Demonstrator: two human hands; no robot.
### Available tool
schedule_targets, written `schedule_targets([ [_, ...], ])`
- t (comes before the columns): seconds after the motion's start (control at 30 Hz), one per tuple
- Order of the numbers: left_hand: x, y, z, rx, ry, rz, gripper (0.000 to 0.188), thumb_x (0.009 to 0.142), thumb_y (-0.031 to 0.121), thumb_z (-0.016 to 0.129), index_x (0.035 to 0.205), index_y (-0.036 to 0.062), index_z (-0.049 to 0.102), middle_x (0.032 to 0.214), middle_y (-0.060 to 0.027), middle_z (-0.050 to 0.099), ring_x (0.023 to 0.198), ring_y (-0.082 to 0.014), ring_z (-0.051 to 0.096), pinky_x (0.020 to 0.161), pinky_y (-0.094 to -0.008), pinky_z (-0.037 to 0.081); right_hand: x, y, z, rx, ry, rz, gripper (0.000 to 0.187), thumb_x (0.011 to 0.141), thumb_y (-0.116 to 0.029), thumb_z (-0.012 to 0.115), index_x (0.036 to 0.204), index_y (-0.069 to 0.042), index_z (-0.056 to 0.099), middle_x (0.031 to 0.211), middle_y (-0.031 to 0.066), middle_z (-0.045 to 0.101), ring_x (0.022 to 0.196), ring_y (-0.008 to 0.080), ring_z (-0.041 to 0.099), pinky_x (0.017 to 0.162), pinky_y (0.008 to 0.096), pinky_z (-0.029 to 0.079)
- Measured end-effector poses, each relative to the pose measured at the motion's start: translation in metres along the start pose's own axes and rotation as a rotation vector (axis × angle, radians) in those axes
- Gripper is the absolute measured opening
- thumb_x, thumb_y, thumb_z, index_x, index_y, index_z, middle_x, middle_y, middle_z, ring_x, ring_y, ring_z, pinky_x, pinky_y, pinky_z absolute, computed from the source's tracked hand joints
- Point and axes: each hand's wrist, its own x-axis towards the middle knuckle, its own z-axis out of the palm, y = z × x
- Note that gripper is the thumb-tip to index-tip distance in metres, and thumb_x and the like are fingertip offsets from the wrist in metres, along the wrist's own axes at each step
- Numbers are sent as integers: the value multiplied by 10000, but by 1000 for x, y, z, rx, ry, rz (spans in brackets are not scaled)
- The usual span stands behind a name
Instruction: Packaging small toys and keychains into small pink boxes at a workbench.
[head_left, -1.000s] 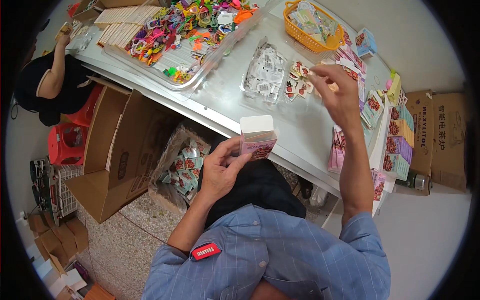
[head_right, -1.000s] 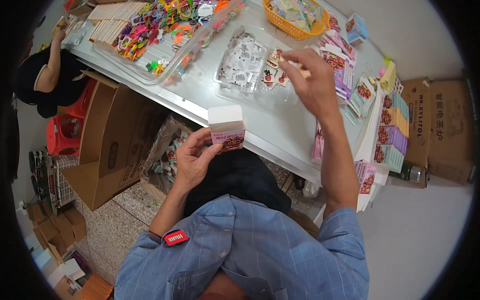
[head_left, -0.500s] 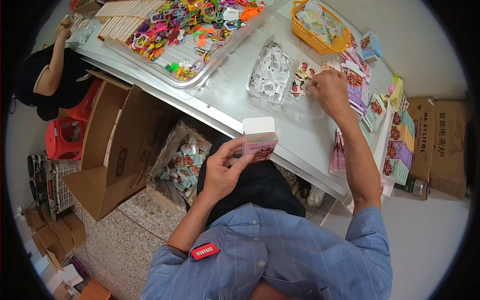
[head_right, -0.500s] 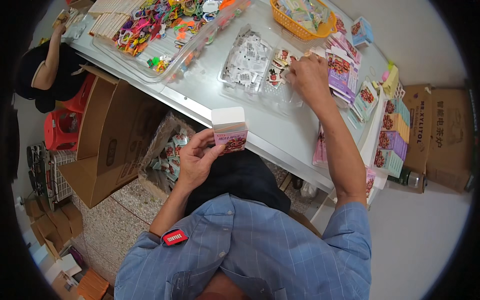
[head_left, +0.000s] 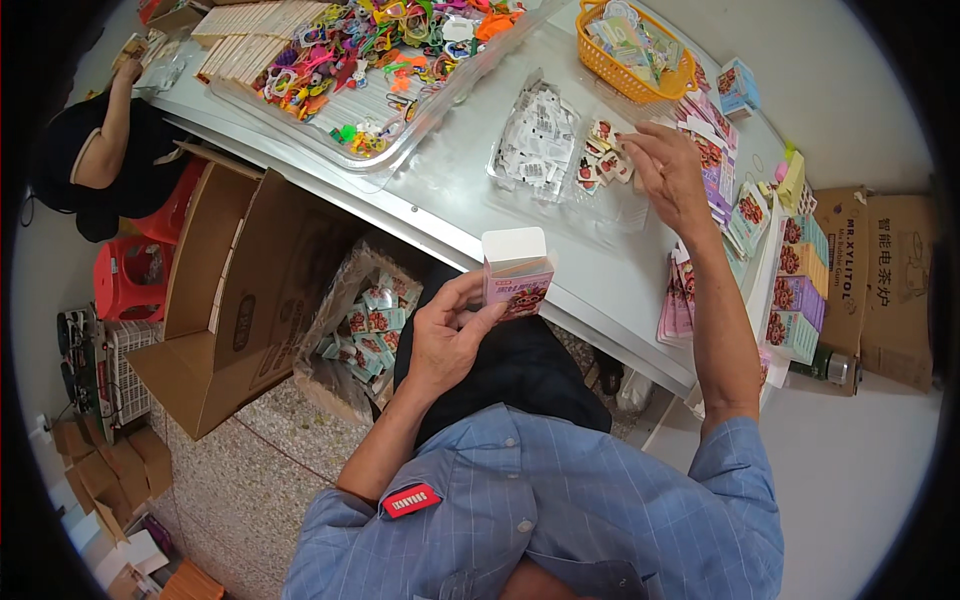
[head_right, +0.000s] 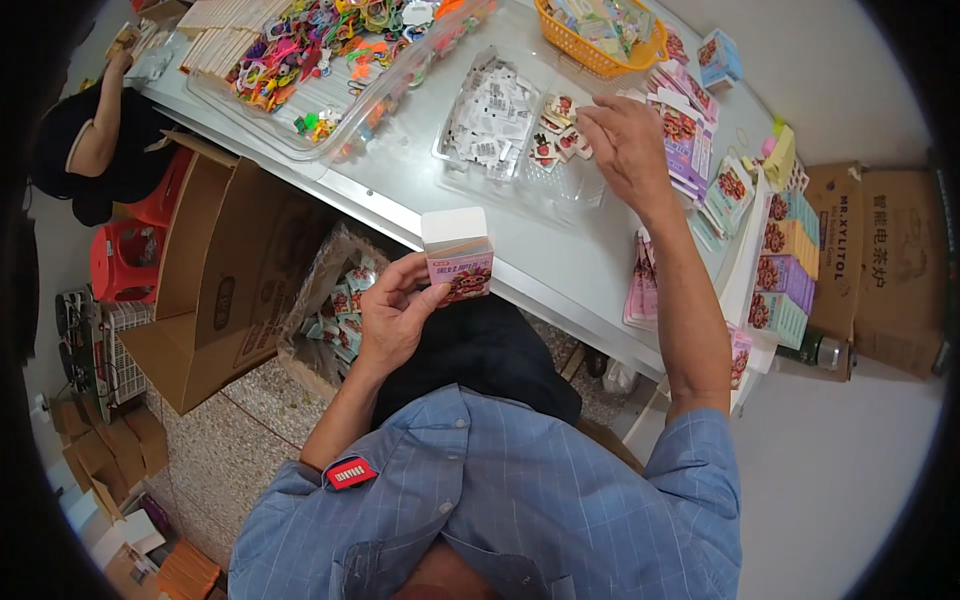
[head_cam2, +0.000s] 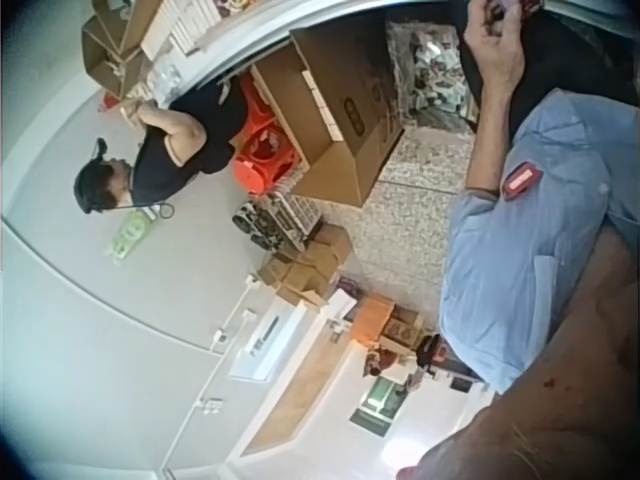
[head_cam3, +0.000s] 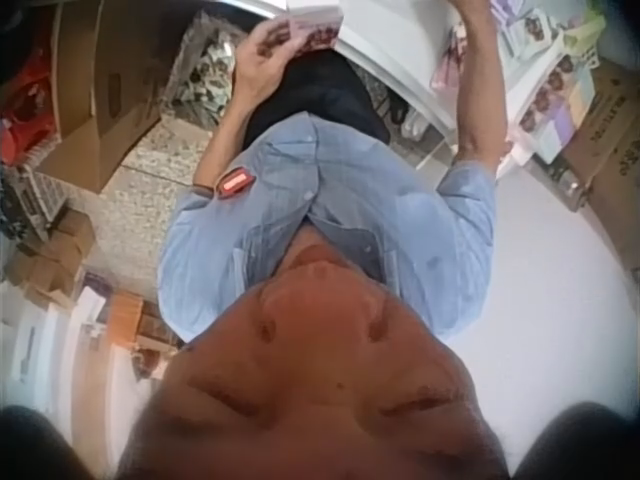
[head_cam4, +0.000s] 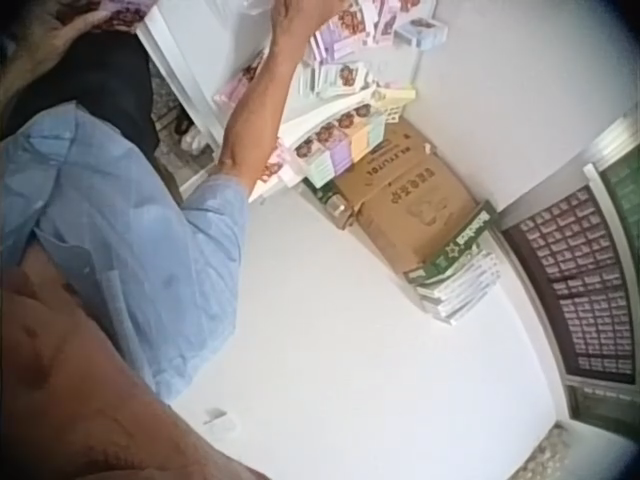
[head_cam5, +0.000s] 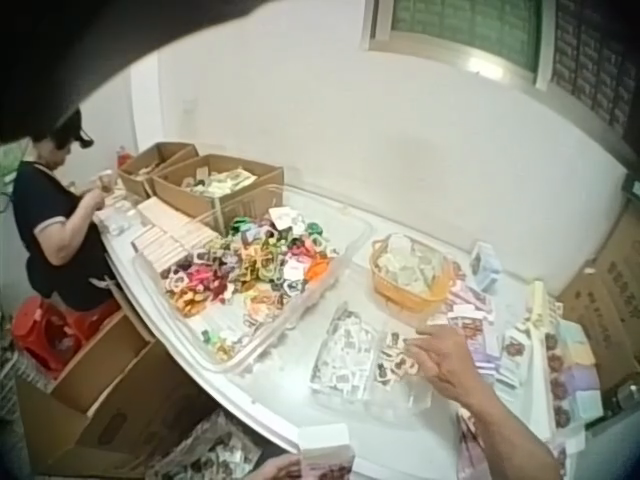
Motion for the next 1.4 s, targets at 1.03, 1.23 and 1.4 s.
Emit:
schedule_targets([
  [1.03, 1, -5, -5, -52, 21, 40, 375, 955, -5, 678, 1320, -38, 596, 1184, -148, 696, 1049, -150, 676, 837, -252, 579, 25, -111, -25, 679, -133, 134, 90, 907, -29, 708, 989, 8, 713, 973, 65, 701, 937, 158, 646, 864, 294, 499],
  [1.23, -11, -23, -22, 10, -37, -89, 356, 954, 27, 693, 1291, -46, 605, 1188, -129, 694, 999, -133, 686, 825, -245, 575, 145, -125, 15, 581, -78, -117, 219, 927, -173, 721, 1073, -10, 727, 991, 84, 735, 900, 177, 665, 838, 318, 517],
  [1.4, -18, -42, -37, 39, -83, -145, 320, 944, -6, 697, 1252, -48, 621, 1176, -106, 691, 1027, -126, 679, 843, -237, 567, 243, -144, 95, 155, -479, -347, 336, 877, -145, 714, 1186, -17, 684, 1125, 159, 717, 1026, 313, 689, 891, 426, 532],
])
